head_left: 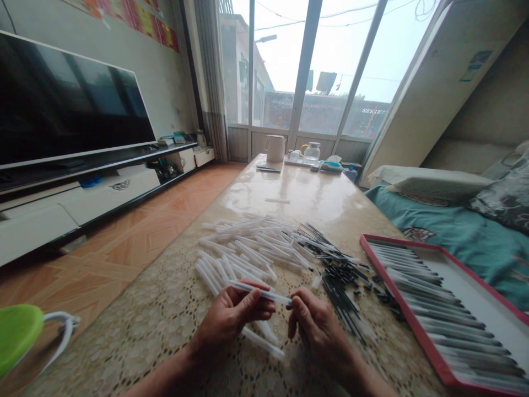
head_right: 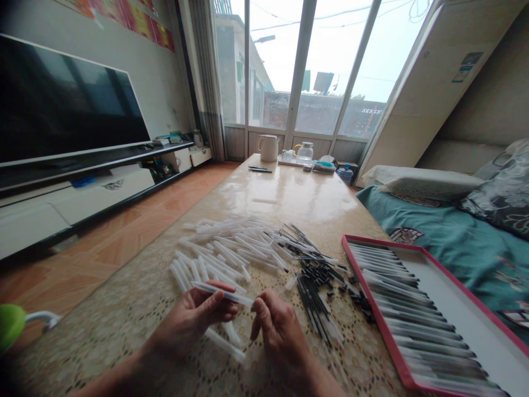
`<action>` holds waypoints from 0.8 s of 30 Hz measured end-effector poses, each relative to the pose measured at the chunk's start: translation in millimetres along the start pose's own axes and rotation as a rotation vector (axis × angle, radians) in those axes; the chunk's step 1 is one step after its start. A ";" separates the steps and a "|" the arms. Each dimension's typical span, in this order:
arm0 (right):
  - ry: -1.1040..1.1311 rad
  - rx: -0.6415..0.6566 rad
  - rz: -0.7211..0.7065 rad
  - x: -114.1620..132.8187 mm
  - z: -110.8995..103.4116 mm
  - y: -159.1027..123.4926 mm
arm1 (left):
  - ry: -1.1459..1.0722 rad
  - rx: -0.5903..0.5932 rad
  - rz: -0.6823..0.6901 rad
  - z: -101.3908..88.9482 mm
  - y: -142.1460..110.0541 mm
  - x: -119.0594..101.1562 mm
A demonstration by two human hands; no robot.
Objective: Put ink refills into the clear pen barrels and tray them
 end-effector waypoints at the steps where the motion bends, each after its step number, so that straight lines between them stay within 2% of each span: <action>1: -0.031 -0.006 -0.033 1.2 -0.6 0.2 | 0.003 -0.008 0.001 -0.1 -0.1 -0.5; 3: -0.066 -0.004 -0.074 2.8 -1.0 0.5 | 0.004 -0.013 0.004 -0.2 -0.1 -1.2; 6: -0.012 0.004 -0.038 2.2 0.1 0.3 | 0.005 0.008 0.011 0.7 -0.4 -1.9; 11: 0.271 0.115 0.243 -0.8 1.7 -0.4 | 0.100 0.048 0.064 4.5 -4.6 -7.2; 13: 0.305 0.180 0.315 0.4 0.9 -0.5 | 0.162 0.046 0.092 5.9 -6.7 -9.7; 15: 0.243 0.164 0.268 3.5 -1.6 0.2 | 0.206 0.046 0.126 7.1 -8.0 -10.6; 20: -0.114 0.073 -0.093 10.8 -4.7 0.8 | 0.317 0.086 0.194 7.9 -7.2 -6.3; 22: -0.178 0.054 -0.161 8.2 -6.5 1.5 | 0.450 0.082 0.266 5.2 -7.0 -7.6; 24: -0.185 -0.020 -0.157 2.2 -11.7 3.5 | 0.694 0.068 0.418 0.8 -8.3 -12.7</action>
Point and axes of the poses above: each hand's wrist, its own y-axis towards the middle knuckle, its own z-axis out of the palm, x = y × z, the point moved 2 cm from there along y, towards the middle knuckle, and after that the axes turned 3 degrees about -x, right-handed, at the moved point
